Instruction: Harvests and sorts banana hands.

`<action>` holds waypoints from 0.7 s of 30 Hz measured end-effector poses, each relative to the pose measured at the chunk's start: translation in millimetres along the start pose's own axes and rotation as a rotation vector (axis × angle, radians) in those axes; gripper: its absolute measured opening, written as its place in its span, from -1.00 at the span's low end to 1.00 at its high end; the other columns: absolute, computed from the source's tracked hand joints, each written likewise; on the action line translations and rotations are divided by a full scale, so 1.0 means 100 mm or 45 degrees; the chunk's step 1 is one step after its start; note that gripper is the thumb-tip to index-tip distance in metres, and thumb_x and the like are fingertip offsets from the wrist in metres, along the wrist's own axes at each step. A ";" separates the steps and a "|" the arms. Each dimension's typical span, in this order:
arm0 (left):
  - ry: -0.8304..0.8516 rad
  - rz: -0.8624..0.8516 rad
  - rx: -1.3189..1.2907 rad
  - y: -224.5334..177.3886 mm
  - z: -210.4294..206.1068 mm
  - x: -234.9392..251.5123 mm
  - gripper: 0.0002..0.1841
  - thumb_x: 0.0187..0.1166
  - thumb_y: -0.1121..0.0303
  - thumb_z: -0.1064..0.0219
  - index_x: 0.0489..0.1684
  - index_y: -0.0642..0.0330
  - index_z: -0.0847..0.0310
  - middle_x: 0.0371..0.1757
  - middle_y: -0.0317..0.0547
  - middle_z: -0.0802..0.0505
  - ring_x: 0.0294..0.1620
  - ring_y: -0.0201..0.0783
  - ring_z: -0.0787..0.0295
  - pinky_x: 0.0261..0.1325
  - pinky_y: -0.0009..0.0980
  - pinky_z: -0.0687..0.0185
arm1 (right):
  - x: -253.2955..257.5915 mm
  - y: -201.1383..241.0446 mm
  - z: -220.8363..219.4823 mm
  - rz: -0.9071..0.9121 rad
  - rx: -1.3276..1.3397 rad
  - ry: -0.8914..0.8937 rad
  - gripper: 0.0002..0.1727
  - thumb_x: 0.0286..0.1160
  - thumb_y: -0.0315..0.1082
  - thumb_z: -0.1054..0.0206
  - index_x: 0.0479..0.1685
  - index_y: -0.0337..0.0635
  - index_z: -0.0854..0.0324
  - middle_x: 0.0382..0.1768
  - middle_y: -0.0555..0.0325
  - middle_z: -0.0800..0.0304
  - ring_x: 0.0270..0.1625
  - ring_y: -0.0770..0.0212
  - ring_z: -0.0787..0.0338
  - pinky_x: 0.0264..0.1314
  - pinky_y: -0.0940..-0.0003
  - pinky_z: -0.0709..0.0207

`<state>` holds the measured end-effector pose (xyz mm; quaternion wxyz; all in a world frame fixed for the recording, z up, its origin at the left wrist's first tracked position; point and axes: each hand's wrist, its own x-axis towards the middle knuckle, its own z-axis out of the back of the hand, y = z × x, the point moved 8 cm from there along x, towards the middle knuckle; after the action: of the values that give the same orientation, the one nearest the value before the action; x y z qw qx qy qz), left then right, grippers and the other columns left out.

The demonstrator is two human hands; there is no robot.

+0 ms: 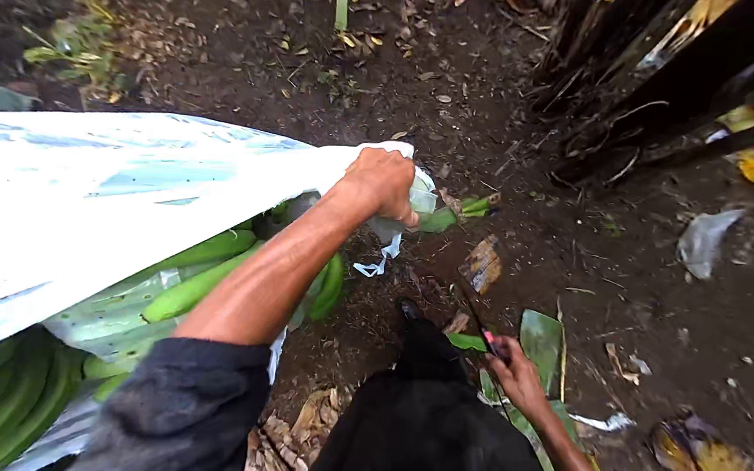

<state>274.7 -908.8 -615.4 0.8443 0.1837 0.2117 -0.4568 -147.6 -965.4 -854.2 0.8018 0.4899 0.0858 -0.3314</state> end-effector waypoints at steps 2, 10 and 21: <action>-0.073 0.096 -0.283 0.04 -0.26 0.08 -0.12 -0.09 -0.54 -0.51 -0.08 0.13 -0.73 -0.13 0.09 -0.86 -0.04 0.17 -0.83 -0.04 0.28 -0.67 | -0.14 -0.39 0.23 -0.159 0.223 -0.174 -0.57 0.52 -0.19 -0.26 0.29 -0.22 -0.60 -0.32 0.05 -0.83 -0.36 0.11 -0.83 -0.27 -0.02 -0.76; -0.275 0.536 -1.307 -0.25 -1.91 -0.31 -0.16 -0.04 -0.46 -0.61 0.02 0.10 -0.78 -0.16 0.04 -0.90 -0.06 0.06 -0.87 0.11 0.26 -0.75 | -0.11 -0.13 0.23 -0.246 1.179 -0.153 -0.58 0.85 -0.23 0.05 0.46 -0.27 -0.45 -0.38 -0.07 -0.79 -0.60 0.11 -0.72 -0.69 0.25 -0.63; -0.621 0.959 -1.673 -1.16 -3.18 -1.73 -0.21 0.00 -0.33 -0.65 0.02 0.18 -0.74 -0.18 -0.09 -0.90 -0.08 -0.16 -0.88 0.13 0.01 -0.78 | -0.04 -0.11 -0.61 -0.183 1.148 0.574 -0.55 0.88 -0.16 0.11 0.47 -0.26 -0.44 -0.49 0.04 -0.67 -0.69 0.21 -0.62 -0.74 0.33 -0.56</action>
<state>30.8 -688.4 -806.4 0.9000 -0.3979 0.1705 0.0503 -145.9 -915.3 -891.2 0.4473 0.8394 0.1387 -0.2757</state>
